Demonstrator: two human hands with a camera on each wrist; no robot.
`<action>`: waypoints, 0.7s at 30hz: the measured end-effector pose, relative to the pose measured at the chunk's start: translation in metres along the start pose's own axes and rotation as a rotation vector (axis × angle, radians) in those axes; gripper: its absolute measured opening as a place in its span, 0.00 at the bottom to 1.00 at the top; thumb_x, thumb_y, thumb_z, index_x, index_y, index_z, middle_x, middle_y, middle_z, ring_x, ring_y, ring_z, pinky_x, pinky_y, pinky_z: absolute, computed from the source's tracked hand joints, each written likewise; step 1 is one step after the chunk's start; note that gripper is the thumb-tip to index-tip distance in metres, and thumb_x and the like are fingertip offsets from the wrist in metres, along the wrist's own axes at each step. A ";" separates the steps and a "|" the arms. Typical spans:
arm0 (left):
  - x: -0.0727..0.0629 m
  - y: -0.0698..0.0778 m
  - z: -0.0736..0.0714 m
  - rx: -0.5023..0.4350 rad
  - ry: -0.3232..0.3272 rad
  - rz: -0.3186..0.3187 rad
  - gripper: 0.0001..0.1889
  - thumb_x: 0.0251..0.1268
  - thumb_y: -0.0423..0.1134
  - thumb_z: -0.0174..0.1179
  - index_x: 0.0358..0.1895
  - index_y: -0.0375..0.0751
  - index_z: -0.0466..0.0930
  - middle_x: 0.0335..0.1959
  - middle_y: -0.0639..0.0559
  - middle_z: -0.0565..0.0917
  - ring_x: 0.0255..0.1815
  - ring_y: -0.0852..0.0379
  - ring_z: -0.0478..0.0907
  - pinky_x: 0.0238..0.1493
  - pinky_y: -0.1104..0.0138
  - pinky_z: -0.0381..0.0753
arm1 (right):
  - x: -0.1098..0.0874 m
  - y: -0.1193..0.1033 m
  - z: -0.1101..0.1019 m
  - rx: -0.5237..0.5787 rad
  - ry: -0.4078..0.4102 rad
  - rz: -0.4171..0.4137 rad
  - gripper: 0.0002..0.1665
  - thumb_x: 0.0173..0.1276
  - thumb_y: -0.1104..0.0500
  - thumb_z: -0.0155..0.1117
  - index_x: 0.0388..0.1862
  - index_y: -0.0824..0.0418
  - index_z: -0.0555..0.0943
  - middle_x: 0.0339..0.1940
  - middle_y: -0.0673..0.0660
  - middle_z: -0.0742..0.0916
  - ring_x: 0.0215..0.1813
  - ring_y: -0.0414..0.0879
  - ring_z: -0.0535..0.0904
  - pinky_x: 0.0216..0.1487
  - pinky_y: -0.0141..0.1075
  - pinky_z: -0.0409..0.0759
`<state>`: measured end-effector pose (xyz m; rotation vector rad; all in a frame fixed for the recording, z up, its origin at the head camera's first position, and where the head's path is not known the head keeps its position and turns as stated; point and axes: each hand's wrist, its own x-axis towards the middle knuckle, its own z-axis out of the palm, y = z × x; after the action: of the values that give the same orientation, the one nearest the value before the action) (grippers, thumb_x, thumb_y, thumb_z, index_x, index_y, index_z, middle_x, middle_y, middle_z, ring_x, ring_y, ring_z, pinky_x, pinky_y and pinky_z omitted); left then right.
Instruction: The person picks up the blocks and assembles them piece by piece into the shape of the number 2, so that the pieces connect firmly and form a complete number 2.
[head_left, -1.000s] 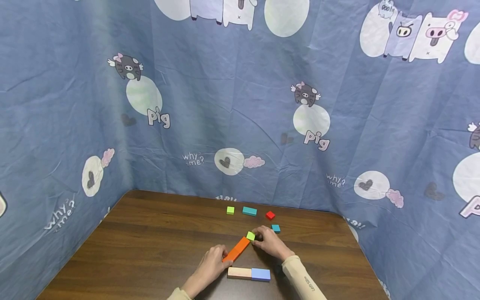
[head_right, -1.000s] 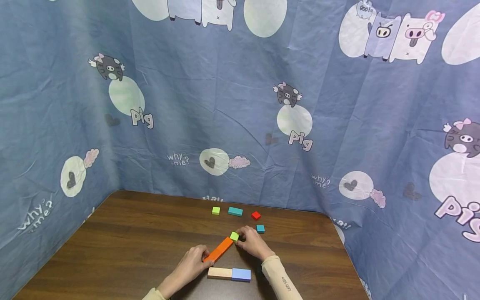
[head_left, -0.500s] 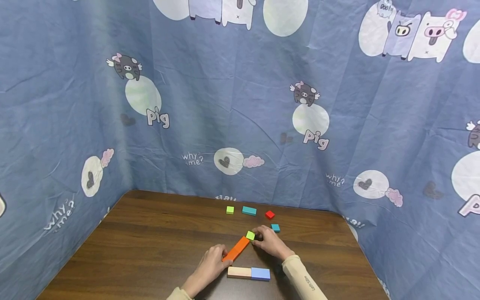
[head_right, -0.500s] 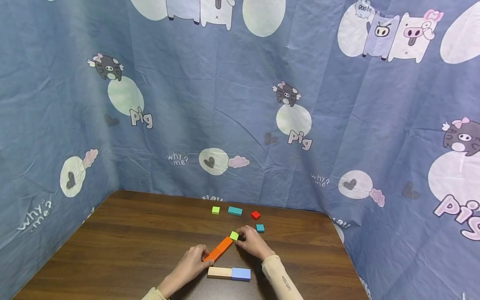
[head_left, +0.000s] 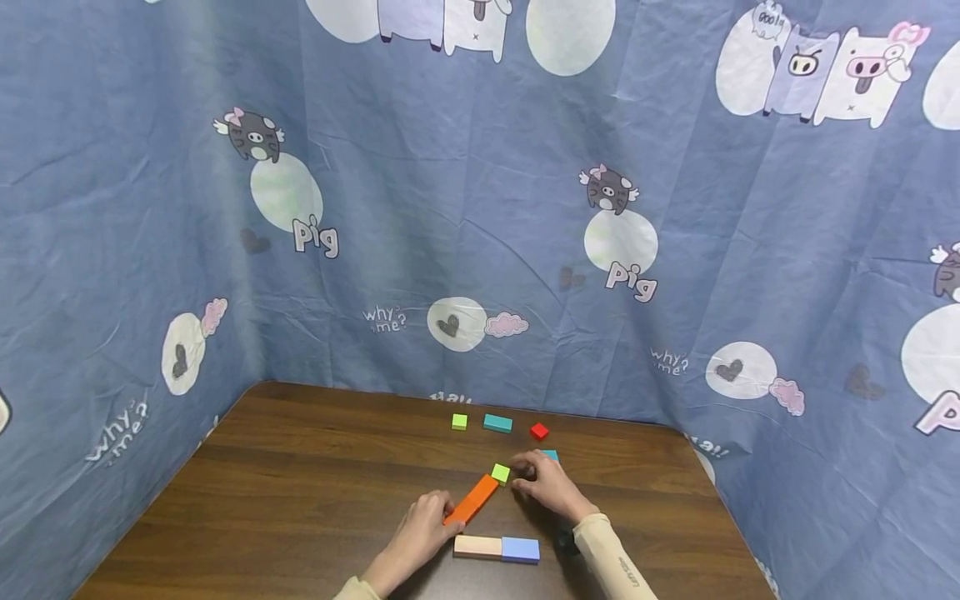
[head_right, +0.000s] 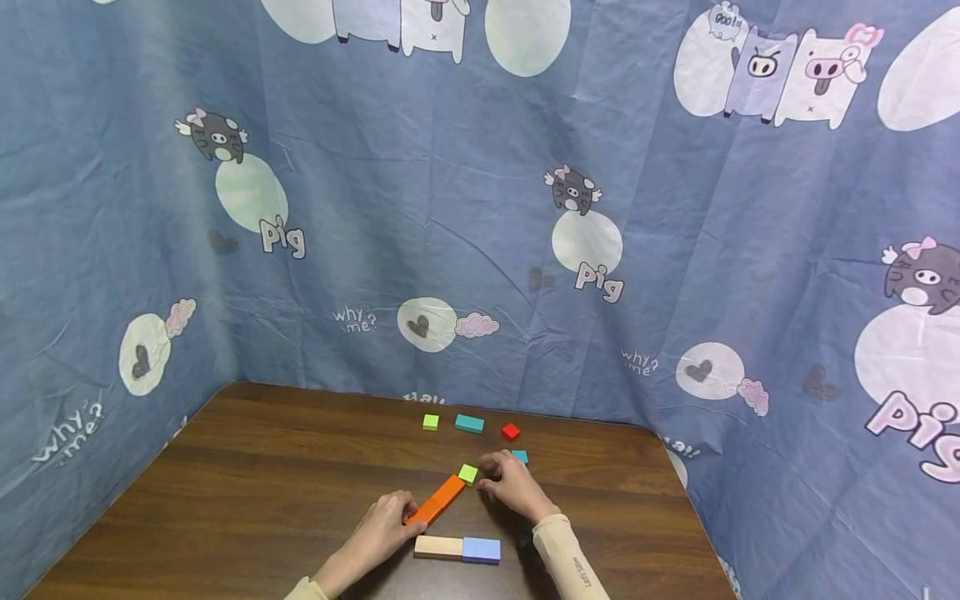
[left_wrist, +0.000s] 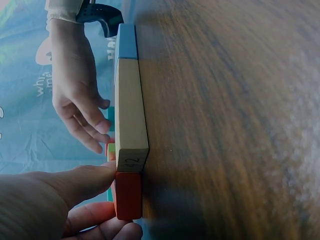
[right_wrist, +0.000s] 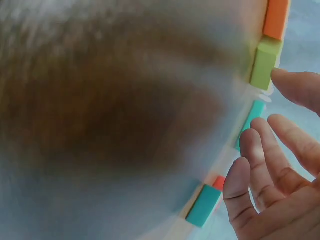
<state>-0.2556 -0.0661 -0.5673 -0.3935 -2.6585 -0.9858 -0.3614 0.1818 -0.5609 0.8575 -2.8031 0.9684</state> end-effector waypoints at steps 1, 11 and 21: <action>0.000 0.000 0.000 0.004 0.000 -0.002 0.14 0.45 0.37 0.75 0.28 0.40 0.77 0.23 0.54 0.76 0.22 0.65 0.63 0.22 0.71 0.63 | 0.000 0.001 -0.001 0.001 0.007 0.004 0.21 0.60 0.59 0.70 0.52 0.61 0.80 0.42 0.55 0.83 0.41 0.45 0.78 0.41 0.34 0.76; -0.001 -0.002 0.001 -0.008 0.007 0.003 0.14 0.45 0.37 0.75 0.28 0.40 0.77 0.23 0.54 0.76 0.22 0.66 0.63 0.22 0.71 0.63 | -0.004 0.007 -0.019 0.009 0.062 0.070 0.25 0.59 0.59 0.70 0.56 0.64 0.78 0.46 0.58 0.83 0.45 0.49 0.78 0.43 0.39 0.76; 0.000 -0.002 0.001 -0.006 0.008 0.003 0.14 0.45 0.36 0.75 0.28 0.39 0.77 0.23 0.54 0.76 0.22 0.66 0.63 0.22 0.71 0.64 | -0.008 0.019 -0.030 0.055 0.107 0.129 0.24 0.60 0.62 0.70 0.56 0.65 0.78 0.47 0.60 0.82 0.46 0.51 0.80 0.46 0.44 0.78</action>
<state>-0.2566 -0.0667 -0.5695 -0.3943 -2.6473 -0.9928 -0.3682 0.2153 -0.5495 0.6158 -2.7810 1.0787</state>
